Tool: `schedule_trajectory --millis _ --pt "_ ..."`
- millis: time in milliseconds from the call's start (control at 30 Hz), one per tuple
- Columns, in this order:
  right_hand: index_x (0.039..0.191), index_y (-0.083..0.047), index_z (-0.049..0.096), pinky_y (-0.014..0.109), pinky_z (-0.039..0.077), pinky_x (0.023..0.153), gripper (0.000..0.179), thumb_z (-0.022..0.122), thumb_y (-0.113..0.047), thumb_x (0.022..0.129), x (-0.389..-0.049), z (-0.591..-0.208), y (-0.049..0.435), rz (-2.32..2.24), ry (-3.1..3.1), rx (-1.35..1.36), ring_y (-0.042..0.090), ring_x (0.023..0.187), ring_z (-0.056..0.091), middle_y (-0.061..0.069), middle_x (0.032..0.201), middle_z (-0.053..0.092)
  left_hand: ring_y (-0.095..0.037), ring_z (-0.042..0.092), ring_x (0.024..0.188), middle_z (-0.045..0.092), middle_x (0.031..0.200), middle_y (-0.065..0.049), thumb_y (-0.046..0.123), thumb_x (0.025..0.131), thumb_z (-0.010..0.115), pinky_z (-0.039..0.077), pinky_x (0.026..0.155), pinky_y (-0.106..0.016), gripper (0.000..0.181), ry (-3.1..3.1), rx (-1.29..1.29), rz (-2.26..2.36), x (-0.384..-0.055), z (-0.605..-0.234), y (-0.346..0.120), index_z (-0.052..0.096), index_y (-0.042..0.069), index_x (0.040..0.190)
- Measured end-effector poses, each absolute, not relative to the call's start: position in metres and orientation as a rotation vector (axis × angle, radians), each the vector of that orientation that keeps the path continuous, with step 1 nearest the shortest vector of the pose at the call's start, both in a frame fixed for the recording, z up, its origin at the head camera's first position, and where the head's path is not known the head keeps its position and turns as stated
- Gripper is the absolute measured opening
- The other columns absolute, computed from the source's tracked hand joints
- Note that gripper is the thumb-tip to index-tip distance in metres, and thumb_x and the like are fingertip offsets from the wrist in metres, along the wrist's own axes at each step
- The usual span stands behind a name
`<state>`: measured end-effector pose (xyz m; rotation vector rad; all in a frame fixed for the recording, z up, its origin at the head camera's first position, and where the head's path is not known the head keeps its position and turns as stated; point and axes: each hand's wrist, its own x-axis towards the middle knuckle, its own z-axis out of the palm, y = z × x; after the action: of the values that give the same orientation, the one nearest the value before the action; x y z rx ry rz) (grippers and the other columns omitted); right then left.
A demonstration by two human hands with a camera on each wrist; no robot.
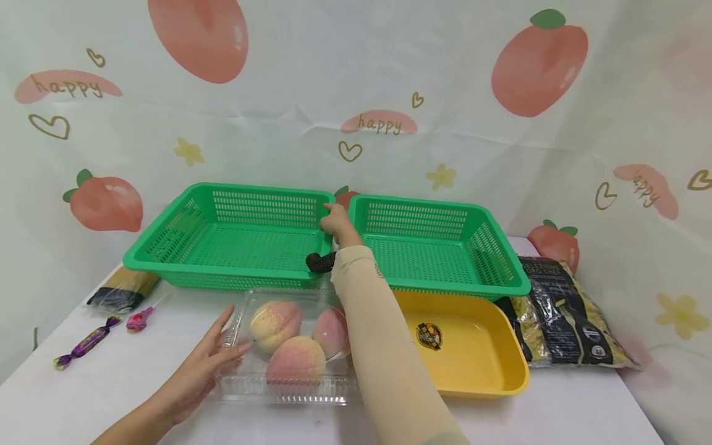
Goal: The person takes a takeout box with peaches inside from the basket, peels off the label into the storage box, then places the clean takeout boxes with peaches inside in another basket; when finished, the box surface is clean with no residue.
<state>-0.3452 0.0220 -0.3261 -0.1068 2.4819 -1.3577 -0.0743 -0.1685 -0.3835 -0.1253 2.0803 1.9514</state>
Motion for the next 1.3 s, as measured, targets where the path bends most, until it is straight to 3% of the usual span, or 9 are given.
schedule_trajectory --millis 67,133,300,533,633,800,867,1067,1300 --pt "0.147 -0.027 0.029 0.026 0.018 0.042 0.065 0.047 0.001 0.091 -0.346 -0.326 0.021 -1.360 2.485 -0.110 0.011 0.043 0.012 0.010 0.149 0.034 -0.034 0.045 0.122 -0.008 0.153 -0.026 0.022 0.090 0.058 0.046 0.092 -0.034 0.090 1.954 -0.214 2.037 -0.071 -0.387 -0.166 -0.009 0.033 0.149" --pt "0.147 -0.027 0.029 0.026 0.018 0.042 0.065 0.047 0.001 0.091 -0.346 -0.326 0.021 -1.360 2.489 -0.111 0.011 0.043 0.012 0.010 0.150 0.032 -0.018 0.056 0.098 -0.002 0.153 -0.026 0.018 0.090 0.057 0.044 0.074 -0.020 0.089 1.838 -0.252 2.118 -0.070 -0.389 -0.165 -0.007 0.030 0.150" --pt "0.147 -0.027 0.029 0.026 0.018 0.042 0.065 0.047 0.001 0.091 -0.347 -0.326 0.020 -1.352 2.489 -0.113 0.011 0.044 0.011 0.009 0.151 0.031 -0.004 0.056 0.079 0.011 0.155 -0.021 0.012 0.091 0.053 0.046 0.076 -0.017 0.084 1.717 -0.252 2.225 -0.068 -0.390 -0.162 -0.006 0.015 0.151" --pt "0.147 -0.025 0.029 0.026 0.019 0.043 0.065 0.046 0.003 0.091 -0.349 -0.328 0.020 -1.371 2.471 -0.106 0.011 0.044 0.012 0.009 0.153 0.024 -0.001 0.064 0.071 0.038 0.145 -0.017 0.012 0.090 0.058 0.036 0.046 -0.011 0.075 1.917 -0.318 2.254 -0.060 -0.390 -0.158 0.017 0.027 0.150" --pt "0.147 -0.024 0.028 0.026 0.019 0.043 0.065 0.046 0.004 0.091 -0.349 -0.330 0.021 -1.384 2.462 -0.116 0.012 0.044 0.012 0.010 0.154 0.022 -0.002 0.066 0.080 0.053 0.134 -0.004 0.011 0.089 0.060 0.036 0.045 -0.012 0.068 1.971 -0.331 2.294 -0.056 -0.393 -0.159 0.028 0.024 0.148" --pt "0.148 -0.022 0.028 0.026 0.020 0.044 0.065 0.046 0.005 0.090 -0.347 -0.330 0.022 -1.407 2.462 -0.144 0.012 0.045 0.013 0.011 0.154 0.022 -0.008 0.067 0.093 0.064 0.113 0.015 0.005 0.088 0.059 0.053 0.064 -0.016 0.067 1.952 -0.304 2.402 -0.051 -0.401 -0.167 0.029 0.016 0.147" --pt "0.148 -0.022 0.028 0.026 0.021 0.044 0.066 0.046 0.005 0.090 -0.347 -0.330 0.022 -1.413 2.462 -0.153 0.011 0.045 0.013 0.011 0.154 0.022 -0.010 0.066 0.097 0.065 0.113 0.014 0.002 0.089 0.057 0.056 0.073 -0.023 0.064 1.867 -0.226 2.499 -0.047 -0.406 -0.174 0.032 0.018 0.146" --pt "0.147 -0.022 0.028 0.026 0.021 0.045 0.066 0.046 0.006 0.089 -0.347 -0.329 0.022 -1.425 2.459 -0.158 0.012 0.046 0.013 0.010 0.155 0.021 -0.012 0.067 0.099 0.066 0.115 0.009 -0.005 0.092 0.049 0.055 0.074 -0.022 0.056 1.593 0.006 2.705 -0.032 -0.415 -0.197 0.053 0.036 0.130" --pt "0.147 -0.018 0.029 0.026 0.024 0.048 0.067 0.046 0.008 0.088 -0.345 -0.331 0.021 -1.460 2.454 -0.170 0.011 0.047 0.016 0.010 0.156 0.015 -0.016 0.064 0.106 0.062 0.124 0.002 -0.009 0.095 0.037 0.054 0.079 -0.024 0.059 1.391 0.300 2.770 -0.019 -0.408 -0.225 0.044 0.031 0.139"
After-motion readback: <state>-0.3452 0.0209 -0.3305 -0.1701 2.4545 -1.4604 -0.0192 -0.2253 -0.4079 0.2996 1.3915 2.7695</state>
